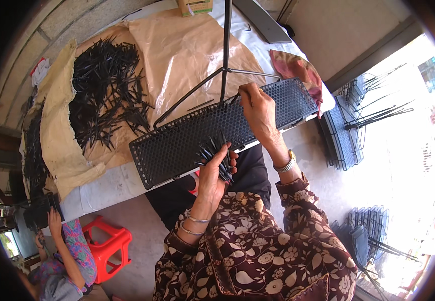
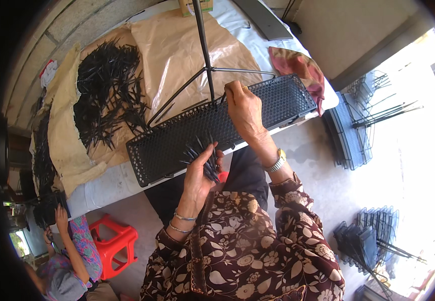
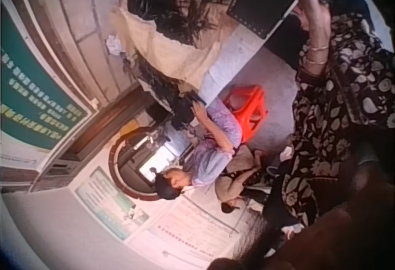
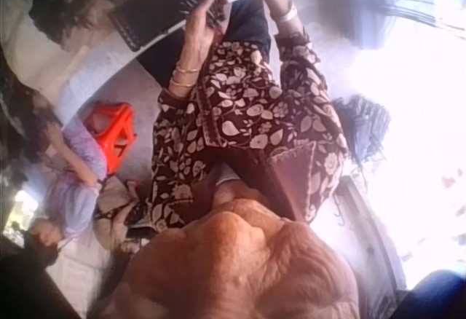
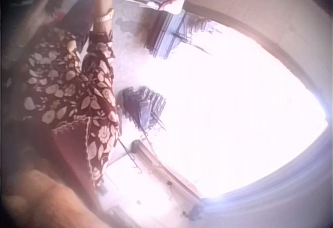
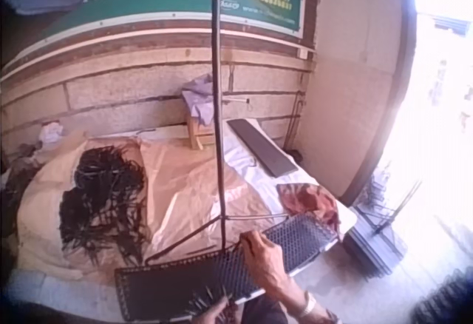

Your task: The person inserts plastic spikes into the holes of a perforated frame by hand, sets the assembled frame aside, and takes a new frame. The person then gathers plastic spikes from a pile on the table and inserts them into the new frame.

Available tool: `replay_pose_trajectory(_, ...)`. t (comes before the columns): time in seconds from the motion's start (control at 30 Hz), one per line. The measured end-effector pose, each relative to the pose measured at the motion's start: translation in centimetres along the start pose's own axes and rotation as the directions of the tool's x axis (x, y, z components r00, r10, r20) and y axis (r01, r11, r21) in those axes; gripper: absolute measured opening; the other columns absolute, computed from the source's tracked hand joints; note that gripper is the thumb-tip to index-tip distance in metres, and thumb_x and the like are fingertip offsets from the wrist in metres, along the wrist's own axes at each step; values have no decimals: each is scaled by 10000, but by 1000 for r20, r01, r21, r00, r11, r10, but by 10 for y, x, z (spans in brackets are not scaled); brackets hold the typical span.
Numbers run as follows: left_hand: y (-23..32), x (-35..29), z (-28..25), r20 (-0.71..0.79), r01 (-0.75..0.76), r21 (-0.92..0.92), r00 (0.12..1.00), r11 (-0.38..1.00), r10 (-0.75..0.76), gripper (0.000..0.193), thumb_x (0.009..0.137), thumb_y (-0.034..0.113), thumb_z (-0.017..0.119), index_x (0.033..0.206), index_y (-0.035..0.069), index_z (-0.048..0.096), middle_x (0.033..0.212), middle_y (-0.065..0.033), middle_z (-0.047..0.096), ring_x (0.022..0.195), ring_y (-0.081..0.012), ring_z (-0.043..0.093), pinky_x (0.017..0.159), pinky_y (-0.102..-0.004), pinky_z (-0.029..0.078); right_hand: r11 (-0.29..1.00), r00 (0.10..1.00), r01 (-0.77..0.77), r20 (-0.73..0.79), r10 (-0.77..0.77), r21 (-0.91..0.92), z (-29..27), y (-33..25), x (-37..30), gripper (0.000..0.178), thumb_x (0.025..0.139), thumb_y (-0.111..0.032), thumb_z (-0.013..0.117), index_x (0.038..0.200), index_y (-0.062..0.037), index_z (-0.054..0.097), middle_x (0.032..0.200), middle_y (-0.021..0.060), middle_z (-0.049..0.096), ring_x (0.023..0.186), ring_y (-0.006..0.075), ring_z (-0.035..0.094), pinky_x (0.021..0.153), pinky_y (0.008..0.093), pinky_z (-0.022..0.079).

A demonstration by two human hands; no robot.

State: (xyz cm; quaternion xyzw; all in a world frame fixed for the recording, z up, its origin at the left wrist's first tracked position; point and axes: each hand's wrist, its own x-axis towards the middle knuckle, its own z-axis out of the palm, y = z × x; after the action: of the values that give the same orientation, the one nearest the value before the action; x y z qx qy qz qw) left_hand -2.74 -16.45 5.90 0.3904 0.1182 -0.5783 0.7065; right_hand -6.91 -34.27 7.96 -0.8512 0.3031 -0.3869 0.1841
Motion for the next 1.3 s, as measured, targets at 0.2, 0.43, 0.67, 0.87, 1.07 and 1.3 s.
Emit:
replay_pose_trajectory(0.2,0,0,-1,14,1,70,1000,998,-2,188,874,223,704,985,75,674,784,-31,652,642,-104,586,556,-247,461,999,999,29,26,-28,-18,16,10,-13,89,896,-133,603,950,-64,589,782,138,648,702,325,651,600,398,513)
replay_pose_trajectory(0.43,-2,5,0,31,-26,67,999,997,24,156,852,188,726,949,79,669,779,-28,651,641,-116,594,537,-256,450,998,991,48,130,-42,-50,19,12,-15,129,879,-143,630,979,-65,655,855,120,660,789,314,654,684,381,520)
replay_pose_trajectory(0.67,-5,10,-7,56,-83,46,995,995,81,149,843,155,733,945,77,655,769,-35,655,634,-125,606,520,-255,457,902,808,-369,557,192,225,-26,-17,-26,197,875,-152,655,987,7,687,772,85,666,638,116,617,590,268,491)
replay_pose_trajectory(0.87,-5,11,-1,26,-10,93,1000,996,7,190,864,207,717,980,72,649,824,-75,690,697,-156,662,536,-274,504,758,768,-531,593,241,380,-38,-12,-32,133,887,-53,618,984,37,605,747,80,636,629,93,604,576,270,486)
replay_pose_trajectory(1.07,0,6,3,66,-13,52,998,999,10,270,927,245,637,1160,111,629,950,-107,686,844,-188,672,695,-345,572,984,995,-68,-63,79,162,-16,10,-9,88,896,-50,610,942,11,568,738,97,636,599,141,627,556,284,479)
replay_pose_trajectory(1.3,0,9,-4,54,-38,52,998,998,35,305,955,248,597,1203,71,601,767,-31,598,681,-110,546,604,-277,496,1000,998,-9,-65,8,-2,4,11,-2,79,897,-66,603,945,-27,554,703,133,617,599,240,640,563,346,489)
